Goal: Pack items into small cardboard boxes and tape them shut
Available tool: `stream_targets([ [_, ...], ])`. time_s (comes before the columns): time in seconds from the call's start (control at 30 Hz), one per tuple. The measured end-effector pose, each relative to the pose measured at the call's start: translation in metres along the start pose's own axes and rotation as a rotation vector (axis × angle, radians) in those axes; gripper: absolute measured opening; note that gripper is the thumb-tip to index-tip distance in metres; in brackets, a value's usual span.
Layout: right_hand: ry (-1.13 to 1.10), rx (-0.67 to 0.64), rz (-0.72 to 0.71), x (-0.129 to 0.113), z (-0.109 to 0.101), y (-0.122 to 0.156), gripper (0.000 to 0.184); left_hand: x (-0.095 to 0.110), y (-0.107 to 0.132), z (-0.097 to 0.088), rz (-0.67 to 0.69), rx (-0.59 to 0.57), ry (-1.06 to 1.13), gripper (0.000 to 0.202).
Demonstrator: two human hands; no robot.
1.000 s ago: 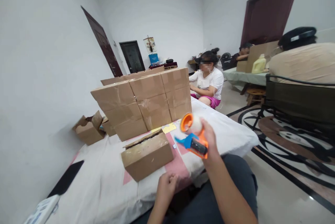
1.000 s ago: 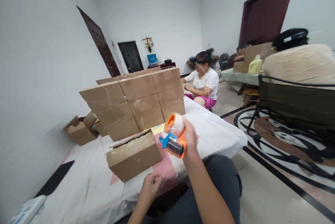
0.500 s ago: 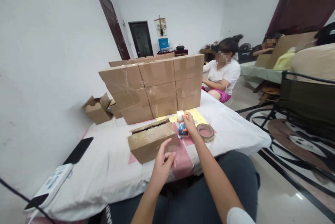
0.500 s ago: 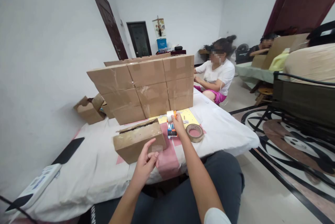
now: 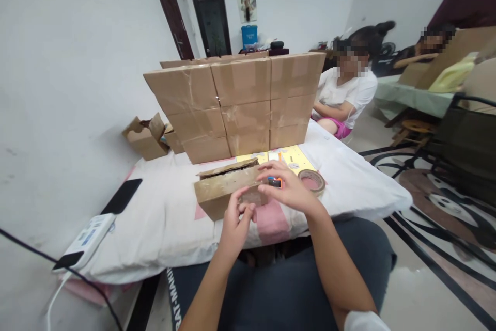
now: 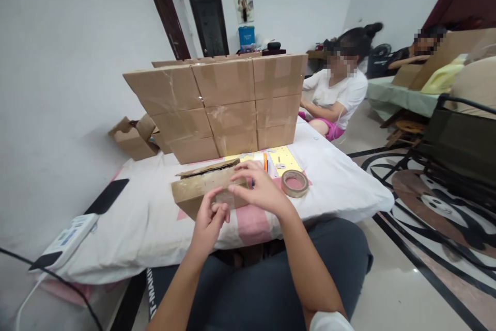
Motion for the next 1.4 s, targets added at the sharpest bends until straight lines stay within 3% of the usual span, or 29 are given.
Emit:
stream_targets([
  [0.07, 0.085, -0.074, -0.026, -0.022, 0.011, 0.008, 0.01, 0.002, 0.001, -0.002, 0.022, 0.003, -0.025, 0.044],
  [0.23, 0.183, -0.112, -0.013, -0.033, 0.023, 0.006, 0.005, 0.004, 0.008, -0.009, 0.046, 0.098, 0.024, 0.058],
  [0.33, 0.186, -0.108, -0.029, -0.039, 0.024, 0.0, 0.01, 0.005, 0.01, -0.016, 0.041, 0.157, 0.061, 0.069],
  [0.43, 0.174, -0.034, -0.039, -0.043, 0.016, -0.005, 0.012, 0.003, 0.006, -0.02, -0.046, 0.116, -0.089, 0.074],
  [0.53, 0.185, 0.091, -0.001, -0.032, -0.001, -0.007, 0.012, 0.016, -0.002, -0.031, -0.044, 0.108, -0.45, 0.051],
  [0.63, 0.158, 0.144, 0.012, -0.015, -0.012, -0.012, 0.014, 0.056, -0.013, -0.033, 0.221, 0.169, -0.836, 0.035],
  [0.7, 0.106, 0.13, 0.012, -0.003, -0.011, -0.017, 0.017, 0.066, -0.021, -0.023, 0.324, 0.109, -1.06, 0.051],
  [0.77, 0.027, 0.081, 0.026, 0.009, -0.002, -0.024, 0.02, 0.056, -0.03, -0.015, 0.292, 0.005, -1.212, 0.071],
  [0.9, -0.105, -0.029, 0.087, 0.031, 0.033, -0.041, 0.022, 0.028, -0.034, -0.015, 0.175, -0.099, -1.297, 0.074],
  [1.07, 0.077, -0.107, 0.206, 0.058, 0.071, -0.055, 0.016, 0.023, -0.027, -0.015, 0.168, -0.08, -1.329, 0.074],
  [1.2, 0.22, -0.111, 0.186, 0.065, 0.081, -0.057, 0.014, 0.024, -0.028, -0.011, 0.167, -0.084, -1.342, 0.069],
  [1.4, 0.203, -0.064, 0.127, 0.071, 0.085, -0.058, 0.003, 0.024, -0.03, -0.002, 0.158, -0.04, -1.387, 0.07],
])
Point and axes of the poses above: each hand's wrist, its own y-axis away from the middle knuckle, its own z-axis out of the palm, x = y × z, the point moved 10 cm from there along -y, towards the middle knuckle, and after that the axes turned 14 degrees about y, right-handed, at the moved point
